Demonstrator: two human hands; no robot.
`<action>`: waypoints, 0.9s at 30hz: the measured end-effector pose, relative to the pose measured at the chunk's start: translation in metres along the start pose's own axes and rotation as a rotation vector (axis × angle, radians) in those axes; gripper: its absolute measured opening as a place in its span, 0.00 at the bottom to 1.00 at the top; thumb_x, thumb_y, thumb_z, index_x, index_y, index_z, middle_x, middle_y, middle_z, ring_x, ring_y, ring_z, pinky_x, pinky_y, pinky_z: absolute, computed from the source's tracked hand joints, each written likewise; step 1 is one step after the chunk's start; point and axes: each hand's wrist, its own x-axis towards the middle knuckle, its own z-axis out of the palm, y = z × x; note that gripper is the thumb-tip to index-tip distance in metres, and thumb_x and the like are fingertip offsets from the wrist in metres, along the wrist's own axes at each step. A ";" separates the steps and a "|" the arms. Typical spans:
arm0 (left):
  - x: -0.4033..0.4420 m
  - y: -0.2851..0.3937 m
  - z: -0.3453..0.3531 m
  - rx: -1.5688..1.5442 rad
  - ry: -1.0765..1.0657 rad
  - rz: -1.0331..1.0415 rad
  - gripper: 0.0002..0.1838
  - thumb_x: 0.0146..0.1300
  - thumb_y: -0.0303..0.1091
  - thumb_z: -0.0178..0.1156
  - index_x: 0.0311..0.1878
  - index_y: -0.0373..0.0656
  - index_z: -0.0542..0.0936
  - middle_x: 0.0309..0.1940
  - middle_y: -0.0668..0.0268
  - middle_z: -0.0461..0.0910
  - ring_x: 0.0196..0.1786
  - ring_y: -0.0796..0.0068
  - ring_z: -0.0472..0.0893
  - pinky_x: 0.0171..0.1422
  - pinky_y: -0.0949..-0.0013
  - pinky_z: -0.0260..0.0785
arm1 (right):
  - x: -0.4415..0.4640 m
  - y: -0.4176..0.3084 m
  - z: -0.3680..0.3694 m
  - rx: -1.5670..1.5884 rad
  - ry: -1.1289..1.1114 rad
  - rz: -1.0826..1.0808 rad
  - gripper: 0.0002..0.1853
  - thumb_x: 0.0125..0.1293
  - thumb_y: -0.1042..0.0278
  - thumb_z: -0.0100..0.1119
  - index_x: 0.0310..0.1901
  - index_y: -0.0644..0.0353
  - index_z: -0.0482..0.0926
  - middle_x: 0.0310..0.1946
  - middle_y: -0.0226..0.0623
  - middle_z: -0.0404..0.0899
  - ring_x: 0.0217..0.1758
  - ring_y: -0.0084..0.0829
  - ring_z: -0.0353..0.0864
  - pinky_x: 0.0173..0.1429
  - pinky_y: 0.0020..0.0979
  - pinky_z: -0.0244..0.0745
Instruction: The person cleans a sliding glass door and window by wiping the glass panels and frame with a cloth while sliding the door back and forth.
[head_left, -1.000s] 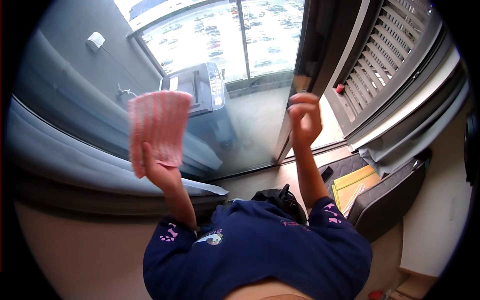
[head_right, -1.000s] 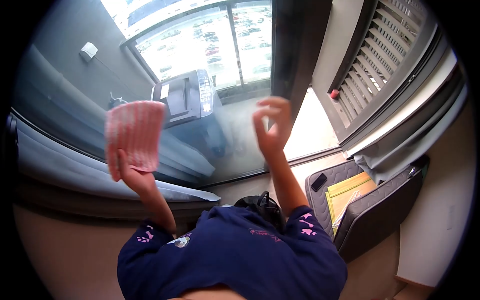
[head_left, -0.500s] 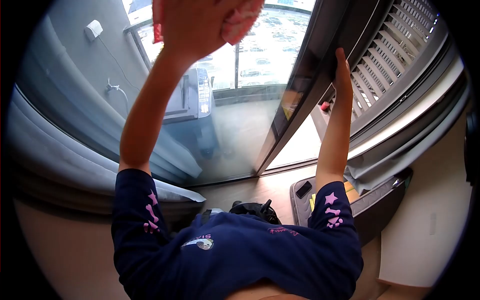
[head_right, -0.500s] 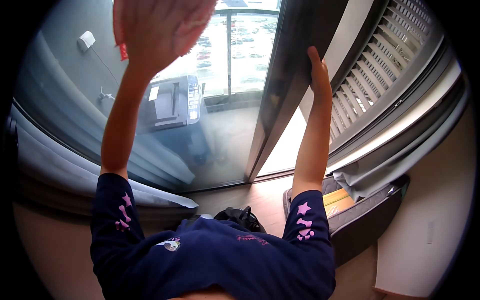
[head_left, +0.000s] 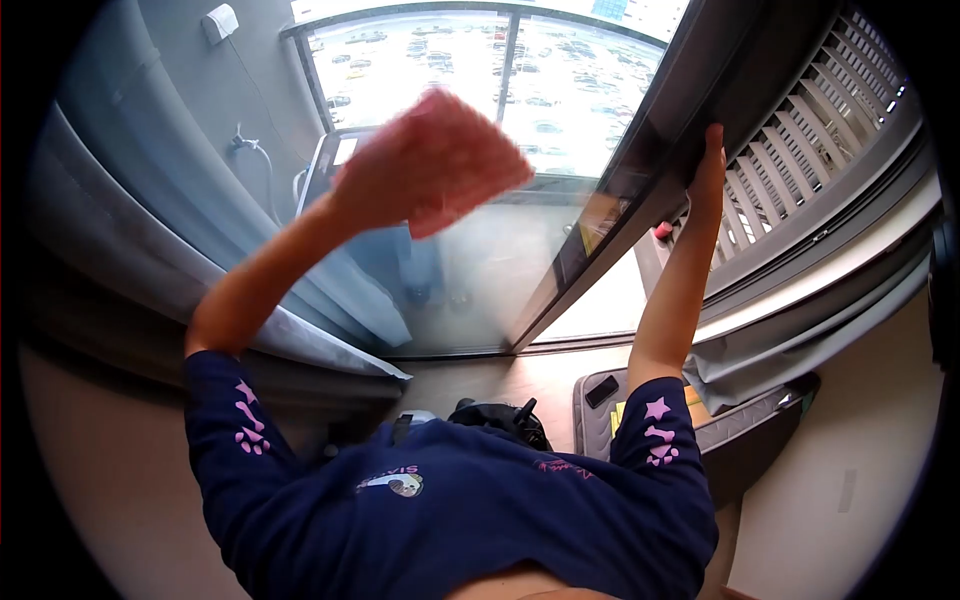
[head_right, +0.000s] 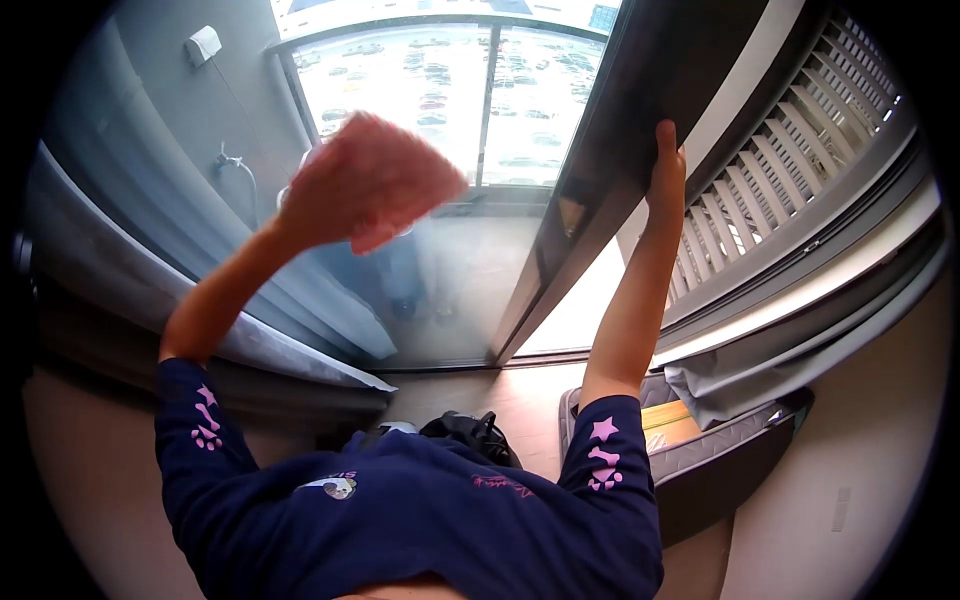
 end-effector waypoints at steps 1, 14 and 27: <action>0.019 -0.054 -0.024 -0.219 0.166 -0.260 0.21 0.56 0.37 0.58 0.54 0.52 0.71 0.47 0.77 0.77 0.51 0.75 0.74 0.55 0.70 0.66 | 0.002 0.001 0.001 0.024 0.003 -0.015 0.47 0.51 0.30 0.50 0.57 0.71 0.62 0.53 0.41 0.68 0.56 0.31 0.67 0.60 0.28 0.59; -0.001 0.070 0.019 -0.265 0.134 -0.515 0.25 0.57 0.42 0.51 0.60 0.57 0.65 0.62 0.71 0.60 0.67 0.66 0.54 0.69 0.55 0.40 | -0.008 0.005 0.010 0.081 -0.006 -0.004 0.47 0.52 0.32 0.51 0.60 0.68 0.58 0.58 0.41 0.64 0.60 0.35 0.63 0.64 0.30 0.56; -0.158 -0.017 -0.026 -0.144 0.415 -1.008 0.20 0.65 0.42 0.43 0.58 0.46 0.68 0.61 0.56 0.62 0.65 0.57 0.59 0.69 0.52 0.44 | -0.011 -0.002 0.010 0.080 0.027 -0.020 0.45 0.54 0.33 0.49 0.60 0.68 0.59 0.56 0.41 0.66 0.58 0.33 0.65 0.62 0.28 0.57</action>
